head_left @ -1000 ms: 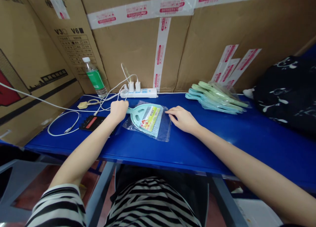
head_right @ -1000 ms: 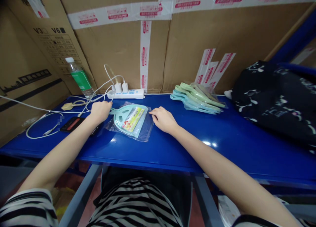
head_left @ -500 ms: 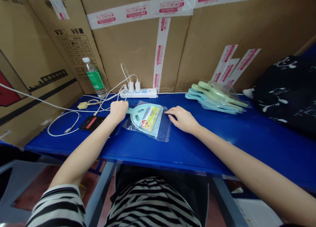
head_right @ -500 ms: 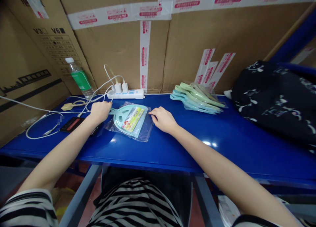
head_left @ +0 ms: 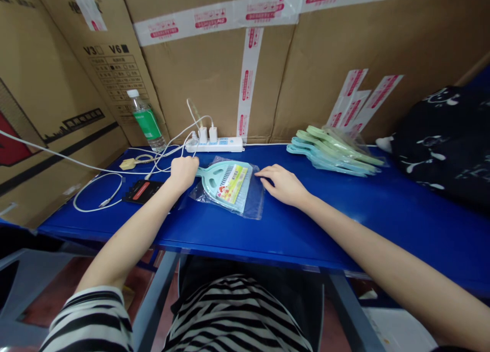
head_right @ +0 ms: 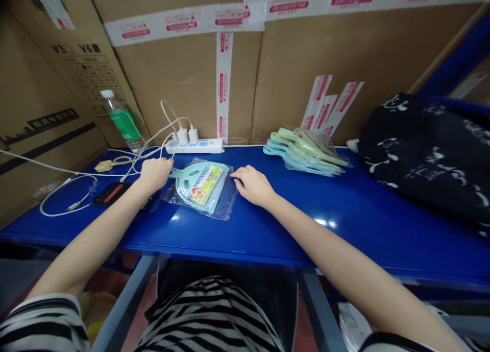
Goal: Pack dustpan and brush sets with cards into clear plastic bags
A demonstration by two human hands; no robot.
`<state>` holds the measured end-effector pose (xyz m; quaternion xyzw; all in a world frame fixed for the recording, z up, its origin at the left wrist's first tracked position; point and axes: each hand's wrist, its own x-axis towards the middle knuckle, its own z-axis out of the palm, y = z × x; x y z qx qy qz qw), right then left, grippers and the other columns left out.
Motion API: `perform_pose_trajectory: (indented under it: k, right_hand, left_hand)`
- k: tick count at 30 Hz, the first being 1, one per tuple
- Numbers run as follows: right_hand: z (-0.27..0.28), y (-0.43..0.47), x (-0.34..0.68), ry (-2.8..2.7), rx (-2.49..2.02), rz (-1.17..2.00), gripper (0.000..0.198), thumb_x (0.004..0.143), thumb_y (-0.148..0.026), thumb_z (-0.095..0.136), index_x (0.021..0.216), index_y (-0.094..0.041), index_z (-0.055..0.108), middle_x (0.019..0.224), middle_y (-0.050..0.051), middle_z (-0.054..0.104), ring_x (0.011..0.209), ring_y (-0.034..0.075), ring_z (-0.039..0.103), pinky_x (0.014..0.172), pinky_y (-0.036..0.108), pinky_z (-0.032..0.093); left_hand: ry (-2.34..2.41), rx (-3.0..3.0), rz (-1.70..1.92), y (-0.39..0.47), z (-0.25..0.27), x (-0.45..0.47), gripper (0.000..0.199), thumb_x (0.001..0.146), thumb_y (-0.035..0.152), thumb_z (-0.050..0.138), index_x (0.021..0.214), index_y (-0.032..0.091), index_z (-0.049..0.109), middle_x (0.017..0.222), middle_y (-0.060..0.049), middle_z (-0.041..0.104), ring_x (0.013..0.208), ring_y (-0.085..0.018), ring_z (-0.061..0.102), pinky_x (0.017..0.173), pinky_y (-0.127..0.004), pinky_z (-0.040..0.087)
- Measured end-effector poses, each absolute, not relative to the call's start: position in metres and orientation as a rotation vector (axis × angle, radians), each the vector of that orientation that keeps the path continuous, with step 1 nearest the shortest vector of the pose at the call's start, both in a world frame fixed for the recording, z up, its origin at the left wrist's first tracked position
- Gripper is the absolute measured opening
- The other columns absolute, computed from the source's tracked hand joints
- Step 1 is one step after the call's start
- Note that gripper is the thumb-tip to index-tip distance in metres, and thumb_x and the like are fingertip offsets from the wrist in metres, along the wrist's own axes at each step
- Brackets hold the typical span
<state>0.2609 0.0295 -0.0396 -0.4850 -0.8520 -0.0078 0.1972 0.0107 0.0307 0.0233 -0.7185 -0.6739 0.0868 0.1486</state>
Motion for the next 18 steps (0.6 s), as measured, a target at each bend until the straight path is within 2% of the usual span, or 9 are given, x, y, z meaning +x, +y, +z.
perform_pose_trajectory:
  k: [6,12,18]
  right_hand:
    - [-0.0379,0.0282,0.2601,-2.39,-1.35,-0.04,0.034,0.085,-0.014,0.047,0.105,-0.024,0.072,0.105,0.006,0.073,0.093,0.024,0.062,0.08,0.04,0.055]
    - [-0.0337,0.0254,0.2574,-2.403,-1.446,-0.008,0.034,0.086,-0.013,0.047,0.11,-0.018,0.07,0.11,0.01,0.071,0.098,0.025,0.062,0.085,0.041,0.054]
    - [-0.0341,0.0255,0.258,-2.407,-1.416,-0.035,0.033,0.086,-0.013,0.048,0.109,-0.02,0.071,0.108,0.008,0.072,0.097,0.024,0.062,0.082,0.038,0.053]
  left_hand:
    - [-1.933,-2.075,0.234,0.0299,0.0239,0.0113,0.043,0.079,-0.001,0.035,0.11,0.008,0.064,0.102,-0.022,0.068,0.102,-0.031,0.065,0.075,-0.034,0.047]
    - [-1.932,-2.077,0.248,0.029,0.0249,0.012,0.043,0.08,-0.001,0.034,0.111,0.008,0.063,0.103,-0.021,0.068,0.104,-0.031,0.065,0.076,-0.034,0.047]
    - [-1.933,-2.072,0.261,0.0284,0.0254,0.0132,0.042,0.081,-0.002,0.035,0.111,0.007,0.063,0.103,-0.022,0.068,0.103,-0.031,0.065,0.076,-0.035,0.048]
